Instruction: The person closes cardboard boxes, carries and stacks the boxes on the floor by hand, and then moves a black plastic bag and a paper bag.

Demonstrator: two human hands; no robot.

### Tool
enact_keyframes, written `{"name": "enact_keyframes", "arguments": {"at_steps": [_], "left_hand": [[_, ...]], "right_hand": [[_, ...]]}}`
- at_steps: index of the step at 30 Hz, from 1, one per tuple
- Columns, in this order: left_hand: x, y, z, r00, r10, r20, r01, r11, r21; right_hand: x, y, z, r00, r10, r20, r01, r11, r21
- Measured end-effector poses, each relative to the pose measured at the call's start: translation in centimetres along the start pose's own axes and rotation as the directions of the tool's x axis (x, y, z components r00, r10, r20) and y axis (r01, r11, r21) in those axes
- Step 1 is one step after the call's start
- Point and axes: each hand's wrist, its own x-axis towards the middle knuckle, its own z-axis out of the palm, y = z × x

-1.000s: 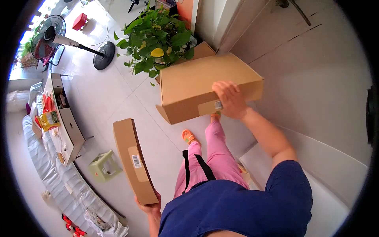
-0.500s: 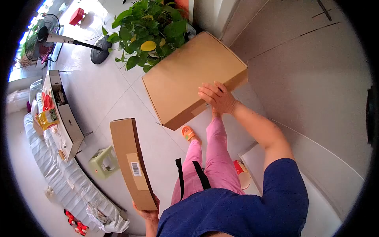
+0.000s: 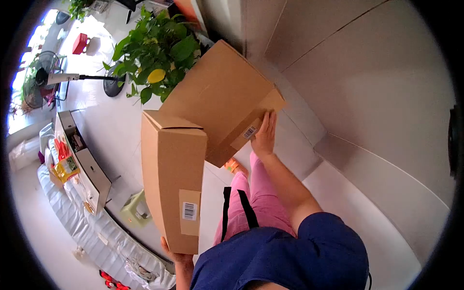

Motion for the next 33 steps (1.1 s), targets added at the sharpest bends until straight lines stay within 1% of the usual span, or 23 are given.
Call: {"name": "enact_keyframes", "arguments": {"at_steps": [1, 2, 3, 4, 5, 6, 8, 10, 12, 14, 16, 19, 21, 23, 24, 26, 27, 28, 29, 30, 31, 32, 33], "left_hand": [[0.4, 0.0, 0.6, 0.998, 0.014, 0.069, -0.018, 0.998, 0.057], [0.5, 0.3, 1.3, 0.997, 0.010, 0.077, -0.016, 0.998, 0.066], [0.7, 0.6, 2.1, 0.997, 0.012, 0.078, -0.020, 0.994, 0.110], [1.0, 0.8, 3.0, 0.997, 0.016, 0.082, -0.028, 0.988, 0.149], [1.6, 0.9, 3.9, 0.996, 0.020, 0.090, -0.033, 0.988, 0.151], [2.2, 1.2, 4.9, 0.991, 0.045, 0.128, -0.067, 0.982, 0.175], [3.9, 1.6, 6.2, 0.983, 0.072, 0.166, -0.105, 0.975, 0.198], [5.9, 2.0, 7.4, 0.960, 0.053, 0.277, -0.123, 0.963, 0.241], [7.8, 2.0, 9.0, 0.955, 0.050, 0.291, -0.121, 0.965, 0.231], [10.5, 1.3, 10.0, 0.937, -0.035, 0.348, -0.075, 0.951, 0.299], [12.4, 0.4, 12.1, 0.935, -0.050, 0.352, -0.065, 0.950, 0.307], [14.6, -1.4, 14.5, 0.932, -0.073, 0.355, -0.039, 0.954, 0.297], [17.0, -2.4, 14.9, 0.935, -0.067, 0.347, -0.031, 0.963, 0.269], [19.3, -3.6, 14.8, 0.920, -0.075, 0.384, -0.034, 0.963, 0.268], [19.7, -3.7, 15.5, 0.927, -0.062, 0.370, -0.035, 0.968, 0.248], [20.3, -4.1, 17.3, 0.891, -0.002, 0.454, -0.122, 0.962, 0.245], [20.6, -4.4, 17.6, 0.909, -0.009, 0.416, -0.087, 0.973, 0.212], [20.7, -5.0, 17.6, 0.930, -0.007, 0.368, -0.060, 0.984, 0.170], [20.8, -5.6, 17.7, 0.929, 0.031, 0.369, -0.087, 0.987, 0.134], [20.6, -5.9, 18.4, 0.936, 0.100, 0.338, -0.157, 0.977, 0.144], [20.3, -6.1, 18.7, 0.931, 0.172, 0.323, -0.251, 0.942, 0.224], [20.2, -6.5, 18.6, 0.942, 0.201, 0.267, -0.256, 0.949, 0.187], [20.3, -7.2, 18.3, 0.951, 0.252, 0.177, -0.298, 0.899, 0.320]], "right_hand": [[-1.0, 0.8, 1.2, 0.991, 0.128, 0.033, -0.130, 0.989, 0.066], [-2.2, 2.2, 3.1, 0.972, 0.231, 0.045, -0.233, 0.912, 0.339], [-2.9, 3.0, 4.5, 0.944, 0.319, 0.087, -0.308, 0.752, 0.583], [-2.3, 1.5, 2.9, 0.944, 0.320, 0.081, -0.304, 0.751, 0.586], [-0.8, -1.9, -0.6, 0.830, 0.469, 0.300, -0.517, 0.446, 0.731], [-0.4, -2.6, -1.0, 0.801, 0.483, 0.353, -0.548, 0.353, 0.758], [-0.2, -2.7, -0.7, 0.775, 0.486, 0.404, -0.564, 0.243, 0.789], [0.3, -2.0, -0.3, 0.745, 0.497, 0.444, -0.576, 0.145, 0.804], [1.5, -1.0, -0.4, 0.710, 0.505, 0.491, -0.592, 0.050, 0.804], [3.1, 0.3, -0.4, 0.661, 0.510, 0.551, -0.611, -0.060, 0.789], [4.7, 1.9, -0.5, 0.607, 0.517, 0.604, -0.624, -0.161, 0.764], [6.5, 4.7, -1.2, 0.529, 0.554, 0.643, -0.624, -0.259, 0.737], [7.1, 6.0, -2.3, 0.485, 0.600, 0.636, -0.618, -0.279, 0.735], [7.7, 7.1, -4.6, 0.502, 0.626, 0.596, -0.630, -0.207, 0.749], [8.2, 7.2, -5.7, 0.535, 0.621, 0.573, -0.635, -0.151, 0.757], [10.1, 5.8, -8.6, 0.712, 0.424, 0.560, -0.639, 0.061, 0.767], [10.9, 4.4, -9.9, 0.709, 0.398, 0.583, -0.660, 0.082, 0.747], [11.7, 2.9, -11.0, 0.690, 0.428, 0.584, -0.678, 0.101, 0.728], [12.3, 1.3, -11.5, 0.671, 0.453, 0.587, -0.699, 0.126, 0.704], [13.0, -0.4, -11.6, 0.665, 0.409, 0.625, -0.727, 0.158, 0.669], [13.3, -1.8, -11.9, 0.700, 0.452, 0.553, -0.686, 0.210, 0.696], [13.4, -2.8, -12.1, 0.732, 0.489, 0.474, -0.643, 0.266, 0.718], [13.5, -3.2, -11.9, 0.730, 0.453, 0.512, -0.665, 0.297, 0.685]]}}
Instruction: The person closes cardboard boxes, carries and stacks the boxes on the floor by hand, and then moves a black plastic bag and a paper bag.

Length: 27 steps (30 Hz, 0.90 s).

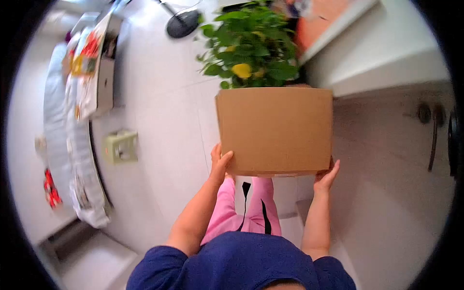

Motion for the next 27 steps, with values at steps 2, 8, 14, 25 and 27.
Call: {"name": "enact_keyframes", "arguments": {"at_steps": [2, 8, 14, 25, 27], "left_hand": [[0.0, -0.4, 0.3, 0.990, 0.028, -0.139, -0.010, 0.992, 0.126], [0.3, 0.7, -0.6, 0.983, -0.168, 0.078, 0.183, 0.942, -0.280], [1.3, 0.6, -0.6, 0.996, -0.055, 0.071, 0.062, 0.993, -0.104], [0.9, -3.1, 1.3, 0.986, 0.051, -0.157, -0.046, 0.998, 0.037], [-0.6, -3.4, 2.3, 0.957, 0.067, -0.284, -0.010, 0.980, 0.198]], "right_hand": [[0.2, 0.2, 0.9, 0.997, -0.063, -0.050, 0.059, 0.996, -0.071], [4.3, -1.0, 0.8, 0.951, 0.061, 0.303, 0.036, 0.952, -0.303], [7.7, -2.3, 0.2, 0.883, 0.212, 0.419, -0.006, 0.898, -0.440], [5.8, -4.9, 0.6, 0.902, 0.313, 0.297, -0.097, 0.818, -0.567], [4.9, -5.5, 1.1, 0.924, 0.291, 0.248, -0.068, 0.764, -0.642]]}}
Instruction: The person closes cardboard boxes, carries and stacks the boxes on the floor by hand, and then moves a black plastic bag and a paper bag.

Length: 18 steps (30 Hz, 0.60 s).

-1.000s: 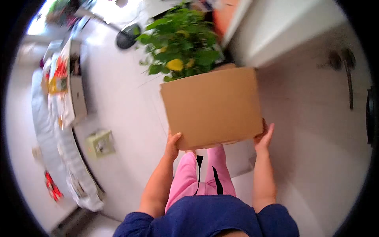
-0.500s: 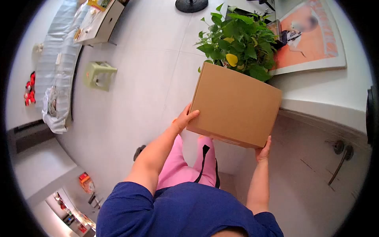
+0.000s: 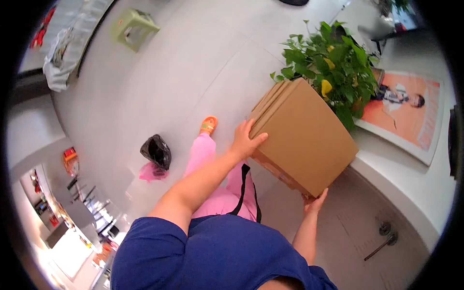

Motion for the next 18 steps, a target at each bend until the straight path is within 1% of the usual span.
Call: {"name": "enact_keyframes", "arguments": {"at_steps": [2, 3, 4, 5, 6, 8, 9, 10, 12, 13, 14, 15, 16, 17, 18], "left_hand": [[-2.2, 0.3, 0.6, 0.959, -0.052, -0.277, 0.039, 0.998, -0.051], [-2.6, 1.6, -0.1, 0.957, -0.063, -0.282, 0.046, 0.997, -0.068], [-3.2, 3.6, -1.2, 0.960, -0.218, -0.175, 0.131, 0.904, -0.407], [-3.4, 4.4, -1.8, 0.945, -0.328, -0.019, 0.227, 0.693, -0.685], [-3.1, 3.6, -1.3, 0.941, -0.337, -0.010, 0.237, 0.681, -0.693], [-1.5, 1.3, 0.0, 0.957, -0.285, 0.050, 0.277, 0.854, -0.441], [-0.9, 0.9, 0.1, 0.961, -0.263, 0.081, 0.269, 0.834, -0.481], [-0.4, 1.0, -0.2, 0.956, -0.283, 0.077, 0.284, 0.824, -0.490], [-0.5, 0.8, -1.1, 0.930, -0.296, 0.217, 0.345, 0.908, -0.238], [-1.1, 0.6, -1.7, 0.921, -0.329, 0.209, 0.375, 0.894, -0.244], [-1.2, 0.3, -2.9, 0.917, -0.292, 0.270, 0.343, 0.925, -0.163], [-1.3, -0.2, -4.5, 0.909, -0.254, 0.332, 0.297, 0.951, -0.084], [-1.2, -2.6, -5.3, 0.909, -0.269, 0.317, 0.312, 0.946, -0.091], [-1.2, -6.4, -5.5, 0.936, -0.220, 0.275, 0.261, 0.958, -0.120], [-1.2, -8.8, -6.7, 0.959, -0.168, 0.227, 0.204, 0.968, -0.147]], "right_hand": [[-0.2, 0.0, 0.1, 0.996, -0.003, -0.084, 0.004, 1.000, 0.012], [-0.4, -0.2, 1.1, 0.996, -0.008, -0.085, 0.008, 1.000, -0.008], [-0.9, -0.4, 2.4, 0.986, -0.050, -0.160, 0.043, 0.998, -0.043], [-1.4, -0.6, 3.3, 0.968, -0.090, -0.236, 0.073, 0.994, -0.082], [-1.6, -0.6, 3.5, 0.965, -0.093, -0.244, 0.071, 0.993, -0.096], [-1.0, -0.6, 4.0, 0.984, -0.071, -0.164, 0.057, 0.995, -0.086], [-0.9, -0.7, 4.3, 0.984, -0.068, -0.165, 0.052, 0.994, -0.100], [-0.9, -0.8, 4.3, 0.983, -0.053, -0.178, 0.032, 0.992, -0.119], [-1.4, -1.0, 3.5, 0.981, -0.006, -0.193, -0.027, 0.986, -0.167], [-1.5, -1.4, 3.2, 0.964, 0.029, -0.266, -0.084, 0.977, -0.197], [-1.3, -1.3, 3.7, 0.943, 0.057, -0.329, -0.136, 0.966, -0.221], [-2.9, -1.7, 6.3, 0.941, 0.026, -0.337, -0.107, 0.968, -0.226], [-3.2, -1.4, 7.2, 0.945, 0.033, -0.326, -0.118, 0.963, -0.243], [-3.2, -0.9, 5.8, 0.917, 0.015, -0.398, -0.134, 0.952, -0.274], [-3.0, -0.4, 4.0, 0.887, -0.012, -0.462, -0.147, 0.941, -0.306]]}}
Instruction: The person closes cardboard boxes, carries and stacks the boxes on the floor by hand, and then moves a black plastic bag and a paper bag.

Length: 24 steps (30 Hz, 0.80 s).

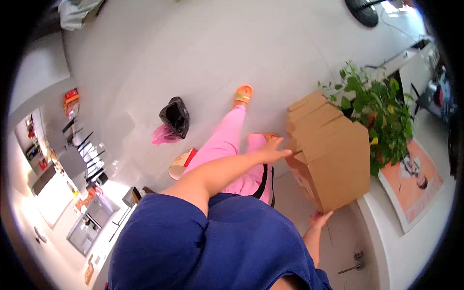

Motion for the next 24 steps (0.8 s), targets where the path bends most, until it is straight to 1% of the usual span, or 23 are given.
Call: {"name": "enact_keyframes", "arguments": {"at_steps": [2, 3, 4, 5, 6, 7, 8, 9, 11, 12, 13, 14, 15, 16, 17, 18, 19, 20, 21, 22, 23, 24], "left_hand": [[-3.3, 0.5, -9.1, 0.981, -0.182, -0.072, 0.179, 0.983, -0.044], [-4.0, -4.0, -11.4, 0.936, -0.269, -0.228, 0.258, 0.963, -0.076], [-4.8, -9.9, -14.1, 0.891, -0.182, -0.417, 0.222, 0.974, 0.049], [-8.9, -7.8, -18.5, 0.824, -0.405, -0.396, 0.395, 0.912, -0.110], [-11.3, -9.5, -21.1, 0.732, -0.461, -0.502, 0.506, 0.861, -0.052], [-14.4, -11.4, -23.1, 0.692, -0.528, -0.493, 0.553, 0.826, -0.109], [-17.3, -13.6, -23.9, 0.638, -0.507, -0.580, 0.587, 0.808, -0.062], [-20.2, -15.9, -24.2, 0.624, -0.552, -0.553, 0.625, 0.777, -0.071], [-25.0, -19.2, -23.7, 0.590, -0.634, -0.500, 0.679, 0.724, -0.117], [-26.8, -20.0, -22.8, 0.568, -0.672, -0.476, 0.697, 0.700, -0.157], [-28.1, -20.7, -21.4, 0.556, -0.681, -0.478, 0.693, 0.697, -0.187], [-29.5, -21.4, -19.8, 0.515, -0.719, -0.467, 0.669, 0.678, -0.306], [-30.7, -22.0, -17.9, 0.475, -0.758, -0.447, 0.634, 0.647, -0.423], [-31.4, -22.3, -16.0, 0.461, -0.768, -0.444, 0.625, 0.637, -0.452], [-31.9, -22.8, -14.7, 0.473, -0.756, -0.454, 0.609, 0.652, -0.452], [-32.2, -23.3, -13.6, 0.485, -0.741, -0.465, 0.596, 0.669, -0.445], [-32.1, -24.6, -12.1, 0.425, -0.790, -0.442, 0.506, 0.612, -0.608], [-32.0, -25.0, -11.8, 0.424, -0.795, -0.434, 0.501, 0.604, -0.619], [-31.7, -25.1, -11.6, 0.456, -0.720, -0.523, 0.508, 0.694, -0.511], [-31.0, -25.3, -11.5, 0.491, -0.630, -0.601, 0.507, 0.768, -0.392], [-29.9, -26.1, -11.8, 0.524, -0.593, -0.612, 0.524, 0.790, -0.317], [-28.7, -26.9, -12.4, 0.554, -0.557, -0.619, 0.541, 0.806, -0.241]], "right_hand": [[2.9, 3.7, -2.0, 0.985, 0.105, -0.139, -0.111, 0.993, -0.042], [3.0, 5.4, -2.3, 0.979, 0.198, 0.039, -0.198, 0.980, -0.025], [1.9, 6.9, -1.4, 0.935, 0.284, 0.212, -0.285, 0.958, -0.028], [0.4, 7.4, 0.9, 0.906, 0.292, 0.306, -0.238, 0.950, -0.200], [-1.8, 7.3, 4.4, 0.884, 0.255, 0.392, -0.075, 0.905, -0.418], [-4.1, 7.2, 8.1, 0.843, 0.222, 0.490, 0.129, 0.801, -0.585], [-6.8, 6.6, 12.2, 0.782, 0.195, 0.592, 0.330, 0.676, -0.659], [-9.0, 5.7, 16.1, 0.710, 0.169, 0.684, 0.479, 0.596, -0.644], [-13.3, 3.1, 23.1, 0.564, 0.111, 0.818, 0.641, 0.566, -0.519], [-15.3, 1.9, 26.2, 0.495, 0.079, 0.865, 0.637, 0.645, -0.423], [-17.4, 0.4, 29.2, 0.426, 0.085, 0.901, 0.571, 0.747, -0.340], [-20.1, -1.0, 31.4, 0.359, 0.086, 0.929, 0.482, 0.836, -0.264], [-22.5, -1.5, 32.8, 0.350, 0.103, 0.931, 0.499, 0.821, -0.279], [-24.8, -1.4, 34.2, 0.352, 0.029, 0.936, 0.574, 0.783, -0.240], [-25.9, -0.9, 35.1, 0.344, -0.051, 0.937, 0.645, 0.739, -0.196], [-24.5, 0.6, 35.7, 0.332, -0.043, 0.942, 0.654, 0.730, -0.197], [-22.0, 2.8, 35.9, 0.244, 0.041, 0.969, 0.768, 0.602, -0.219], [-20.3, 4.2, 35.7, 0.173, 0.139, 0.975, 0.862, 0.457, -0.219], [-20.7, 5.6, 34.8, 0.263, 0.226, 0.938, 0.929, 0.203, -0.309], [-19.7, 7.6, 33.7, 0.288, 0.304, 0.908, 0.952, 0.012, -0.306], [-18.7, 9.6, 32.5, 0.311, 0.379, 0.872, 0.949, -0.176, -0.262], [-15.9, 11.9, 31.4, 0.261, 0.482, 0.837, 0.954, -0.263, -0.146]]}}
